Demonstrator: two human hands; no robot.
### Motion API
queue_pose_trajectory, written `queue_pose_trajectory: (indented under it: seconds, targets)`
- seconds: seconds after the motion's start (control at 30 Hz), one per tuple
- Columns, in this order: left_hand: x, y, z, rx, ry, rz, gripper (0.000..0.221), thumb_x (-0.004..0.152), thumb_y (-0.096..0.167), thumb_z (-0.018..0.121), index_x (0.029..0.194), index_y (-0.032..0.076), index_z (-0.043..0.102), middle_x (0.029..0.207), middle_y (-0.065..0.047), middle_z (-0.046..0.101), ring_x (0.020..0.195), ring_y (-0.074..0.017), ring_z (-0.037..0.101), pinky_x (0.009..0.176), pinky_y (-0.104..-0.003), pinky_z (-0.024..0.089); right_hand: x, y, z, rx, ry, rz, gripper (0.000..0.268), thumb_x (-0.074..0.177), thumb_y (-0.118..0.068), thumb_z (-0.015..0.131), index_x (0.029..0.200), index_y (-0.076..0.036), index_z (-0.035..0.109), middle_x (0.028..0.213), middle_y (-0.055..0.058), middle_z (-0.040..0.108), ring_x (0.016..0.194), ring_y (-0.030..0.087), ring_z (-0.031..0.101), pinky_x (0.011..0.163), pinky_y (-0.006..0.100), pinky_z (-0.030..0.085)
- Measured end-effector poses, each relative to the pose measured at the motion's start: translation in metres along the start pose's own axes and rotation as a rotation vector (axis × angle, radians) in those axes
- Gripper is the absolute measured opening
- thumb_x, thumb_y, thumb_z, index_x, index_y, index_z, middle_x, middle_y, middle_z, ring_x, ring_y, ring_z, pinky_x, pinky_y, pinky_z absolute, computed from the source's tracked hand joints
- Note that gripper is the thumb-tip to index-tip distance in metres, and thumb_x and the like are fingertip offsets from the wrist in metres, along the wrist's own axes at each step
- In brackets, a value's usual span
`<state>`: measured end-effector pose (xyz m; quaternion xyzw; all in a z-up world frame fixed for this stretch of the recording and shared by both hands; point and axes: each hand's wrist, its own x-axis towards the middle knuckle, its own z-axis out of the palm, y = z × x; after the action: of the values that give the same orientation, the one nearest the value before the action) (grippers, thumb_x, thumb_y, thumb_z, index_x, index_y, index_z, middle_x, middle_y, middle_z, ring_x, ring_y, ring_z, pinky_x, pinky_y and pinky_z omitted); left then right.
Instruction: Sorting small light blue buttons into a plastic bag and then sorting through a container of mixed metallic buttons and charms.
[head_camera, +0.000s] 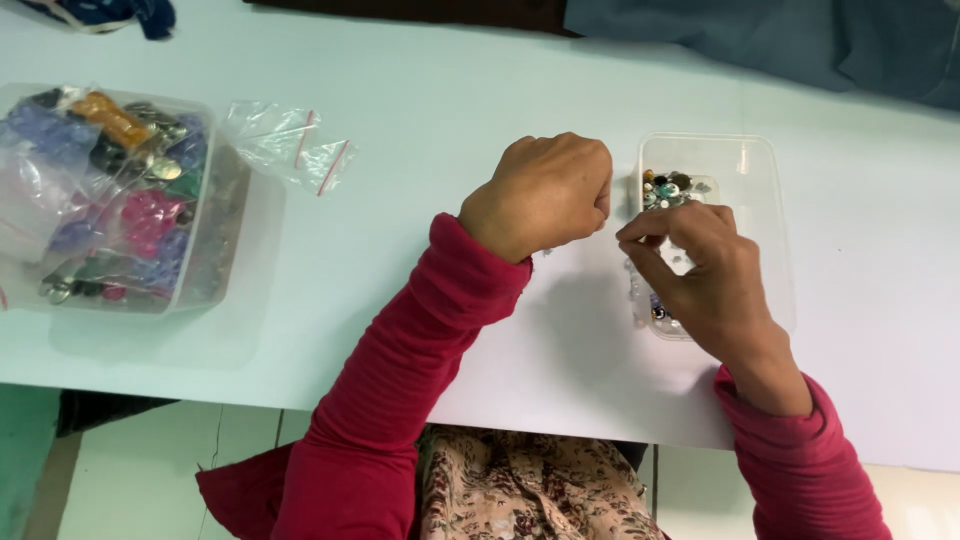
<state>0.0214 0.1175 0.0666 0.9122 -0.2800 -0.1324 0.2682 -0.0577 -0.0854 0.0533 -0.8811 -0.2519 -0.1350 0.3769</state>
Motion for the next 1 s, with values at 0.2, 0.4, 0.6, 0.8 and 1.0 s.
queue_pose_trajectory:
  seconds: [0.2, 0.4, 0.6, 0.8, 1.0]
  targets:
    - [0.009, -0.034, 0.012, 0.166, 0.015, -0.201, 0.021, 0.079, 0.0, 0.07, 0.063, 0.014, 0.068, 0.05, -0.001, 0.061, 0.046, -0.0162, 0.061, 0.054, -0.04, 0.056, 0.014, -0.014, 0.03, -0.466, -0.097, -0.204, 0.02, 0.085, -0.001, 0.083, 0.098, -0.014, 0.075, 0.08, -0.001, 0.07, 0.081, 0.018, 0.064, 0.095, 0.039, 0.042]
    - [0.003, -0.025, 0.006, 0.181, 0.079, -0.229, 0.028, 0.081, -0.008, 0.064, 0.061, 0.011, 0.067, 0.048, -0.003, 0.061, 0.049, -0.0188, 0.065, 0.059, -0.045, 0.059, 0.019, -0.02, 0.038, -0.362, -0.059, -0.23, 0.015, 0.094, -0.007, 0.078, 0.104, -0.017, 0.074, 0.091, -0.005, 0.074, 0.086, 0.016, 0.065, 0.094, 0.036, 0.039]
    - [0.009, -0.013, 0.019, 0.398, 0.164, -0.24, 0.04, 0.064, -0.013, 0.058, 0.061, 0.021, 0.038, 0.051, 0.005, 0.039, 0.045, -0.0185, 0.036, 0.05, -0.036, 0.029, 0.016, -0.005, -0.001, -0.42, -0.09, -0.228, 0.008, 0.103, -0.01, 0.079, 0.106, -0.016, 0.074, 0.103, -0.002, 0.075, 0.087, 0.018, 0.063, 0.102, 0.04, 0.03]
    - [0.02, 0.028, 0.03, 0.225, 0.357, 0.114, 0.029, 0.09, -0.009, 0.052, 0.073, 0.013, 0.061, 0.077, -0.008, 0.061, 0.072, -0.0274, 0.059, 0.067, -0.043, 0.049, 0.008, 0.04, -0.048, -0.531, -0.032, -0.021, 0.009, 0.107, -0.011, 0.081, 0.11, -0.018, 0.078, 0.115, -0.003, 0.076, 0.105, 0.023, 0.064, 0.101, 0.042, 0.031]
    - [0.078, 0.07, 0.084, 0.511, 0.357, 0.073, 0.022, 0.076, 0.01, 0.076, 0.076, 0.031, 0.069, 0.09, 0.005, 0.065, 0.087, -0.0201, 0.063, 0.077, -0.037, 0.047, 0.001, 0.081, -0.054, -0.771, -0.024, -0.012, 0.011, 0.091, -0.016, 0.087, 0.099, -0.019, 0.079, 0.123, 0.0, 0.076, 0.106, 0.03, 0.06, 0.094, 0.045, 0.034]
